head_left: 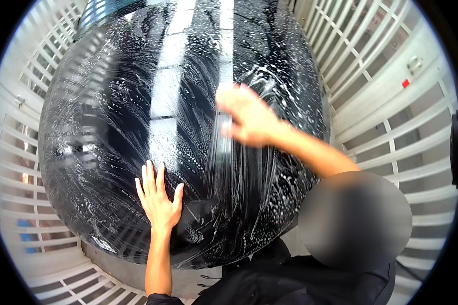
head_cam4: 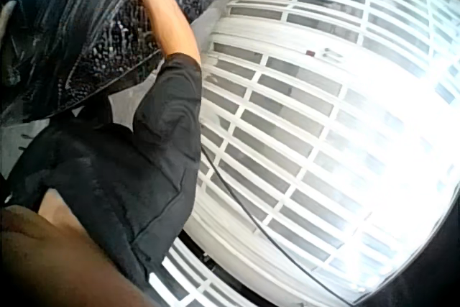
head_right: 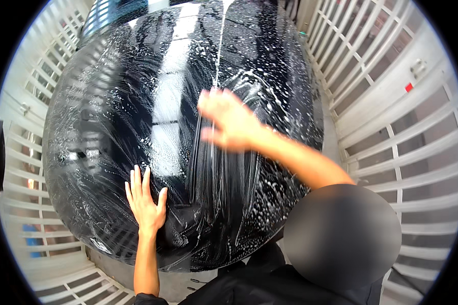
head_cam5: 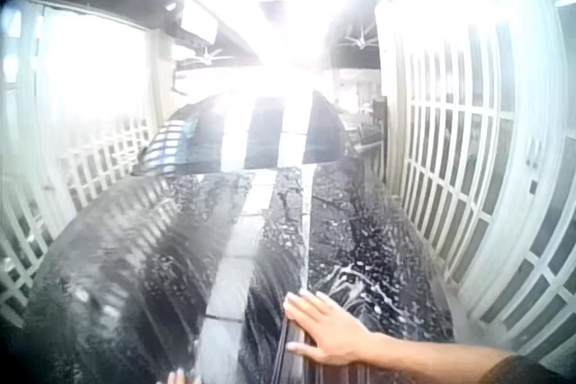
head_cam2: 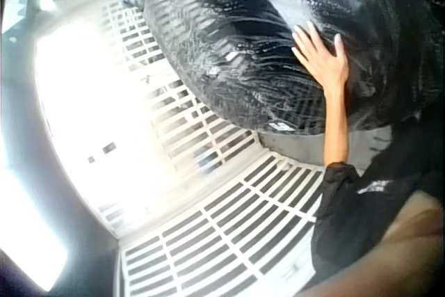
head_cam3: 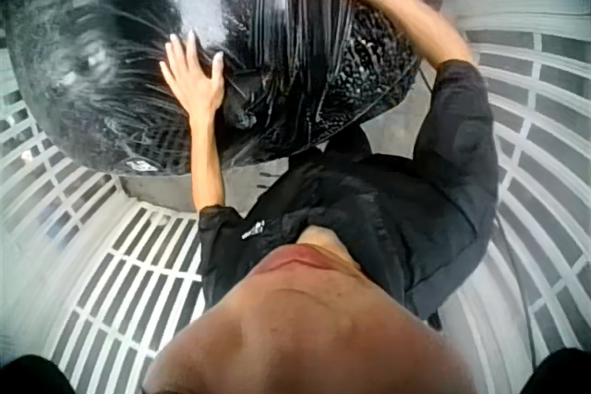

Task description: The person washes a black car in an indoor bay. They first spray the car with water using a pressure washer, then apply soap with a yellow sponge, and scrub the hood, roof, and trunk with circular motions.

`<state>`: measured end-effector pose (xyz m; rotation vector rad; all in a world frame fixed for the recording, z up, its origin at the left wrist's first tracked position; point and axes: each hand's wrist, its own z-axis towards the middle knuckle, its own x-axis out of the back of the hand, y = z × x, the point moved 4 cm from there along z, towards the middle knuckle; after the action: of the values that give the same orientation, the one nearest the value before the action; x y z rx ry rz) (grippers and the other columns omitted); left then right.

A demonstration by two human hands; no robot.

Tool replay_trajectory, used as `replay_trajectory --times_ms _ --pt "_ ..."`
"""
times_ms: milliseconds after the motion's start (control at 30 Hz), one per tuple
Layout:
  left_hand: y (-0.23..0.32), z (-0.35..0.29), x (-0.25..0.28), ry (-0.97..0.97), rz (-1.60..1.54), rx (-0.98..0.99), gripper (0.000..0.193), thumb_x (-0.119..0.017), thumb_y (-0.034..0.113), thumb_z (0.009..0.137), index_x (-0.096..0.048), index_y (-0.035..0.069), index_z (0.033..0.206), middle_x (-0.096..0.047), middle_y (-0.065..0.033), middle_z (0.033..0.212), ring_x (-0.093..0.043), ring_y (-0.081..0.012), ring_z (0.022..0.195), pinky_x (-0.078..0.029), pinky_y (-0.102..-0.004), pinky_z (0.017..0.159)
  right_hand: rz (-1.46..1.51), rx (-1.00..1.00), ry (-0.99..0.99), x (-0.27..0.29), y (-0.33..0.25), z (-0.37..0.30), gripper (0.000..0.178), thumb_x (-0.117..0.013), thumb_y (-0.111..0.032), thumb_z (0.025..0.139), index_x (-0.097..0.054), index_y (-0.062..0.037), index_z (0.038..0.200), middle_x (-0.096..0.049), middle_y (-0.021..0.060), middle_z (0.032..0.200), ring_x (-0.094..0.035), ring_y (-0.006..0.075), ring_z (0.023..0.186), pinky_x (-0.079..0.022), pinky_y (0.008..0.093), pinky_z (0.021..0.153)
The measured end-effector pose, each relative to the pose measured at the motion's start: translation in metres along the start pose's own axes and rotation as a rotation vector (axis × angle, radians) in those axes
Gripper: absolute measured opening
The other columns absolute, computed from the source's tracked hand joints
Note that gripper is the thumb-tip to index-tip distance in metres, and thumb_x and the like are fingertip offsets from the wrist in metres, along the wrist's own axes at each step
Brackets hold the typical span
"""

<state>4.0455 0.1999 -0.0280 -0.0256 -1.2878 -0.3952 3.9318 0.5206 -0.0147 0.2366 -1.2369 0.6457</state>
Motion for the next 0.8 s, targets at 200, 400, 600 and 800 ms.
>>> replay_trajectory --times_ms 200,400,600,800 --pt "0.003 0.011 -0.007 0.012 0.026 0.057 0.076 -0.069 0.043 0.098 -0.043 0.010 0.162 -0.030 -0.0178 0.173 -0.026 -0.0344 0.161 -0.016 -0.0526 0.132 -0.075 -0.289 -0.127 0.027 0.124 0.087 0.084 -0.042 -0.067 0.106 -0.041 -0.0028 0.161 -0.031 0.0212 0.172 -0.024 0.0388 0.161 -0.019 0.0507 0.131" --pt "-0.006 0.001 -0.002 0.033 0.071 0.088 0.076 -0.065 0.048 0.100 -0.043 0.010 0.162 -0.033 -0.0171 0.173 -0.028 -0.0341 0.161 -0.016 -0.0519 0.132 0.079 0.262 -0.237 0.018 -0.002 -0.038 0.089 -0.051 -0.064 0.104 -0.030 -0.0047 0.167 -0.019 0.0212 0.176 -0.015 0.0368 0.164 -0.009 0.0505 0.134" --pt "0.005 0.011 -0.008 0.021 0.035 0.074 0.074 -0.064 0.047 0.100 -0.045 0.011 0.161 -0.034 -0.0157 0.173 -0.028 -0.0334 0.161 -0.016 -0.0509 0.132 -0.170 -0.292 -0.277 0.063 0.176 0.019 0.090 -0.044 -0.066 0.105 -0.031 -0.0003 0.165 -0.028 0.0243 0.172 -0.022 0.0385 0.162 -0.015 0.0501 0.133" --pt "-0.010 -0.007 -0.005 0.081 0.061 0.073 0.072 -0.064 0.047 0.101 -0.046 0.013 0.161 -0.034 -0.0137 0.173 -0.029 -0.0312 0.161 -0.017 -0.0503 0.132 0.085 0.248 -0.335 0.028 -0.061 -0.112 0.090 -0.050 -0.066 0.101 -0.036 -0.0008 0.161 -0.033 0.0217 0.170 -0.026 0.0383 0.160 -0.015 0.0515 0.133"
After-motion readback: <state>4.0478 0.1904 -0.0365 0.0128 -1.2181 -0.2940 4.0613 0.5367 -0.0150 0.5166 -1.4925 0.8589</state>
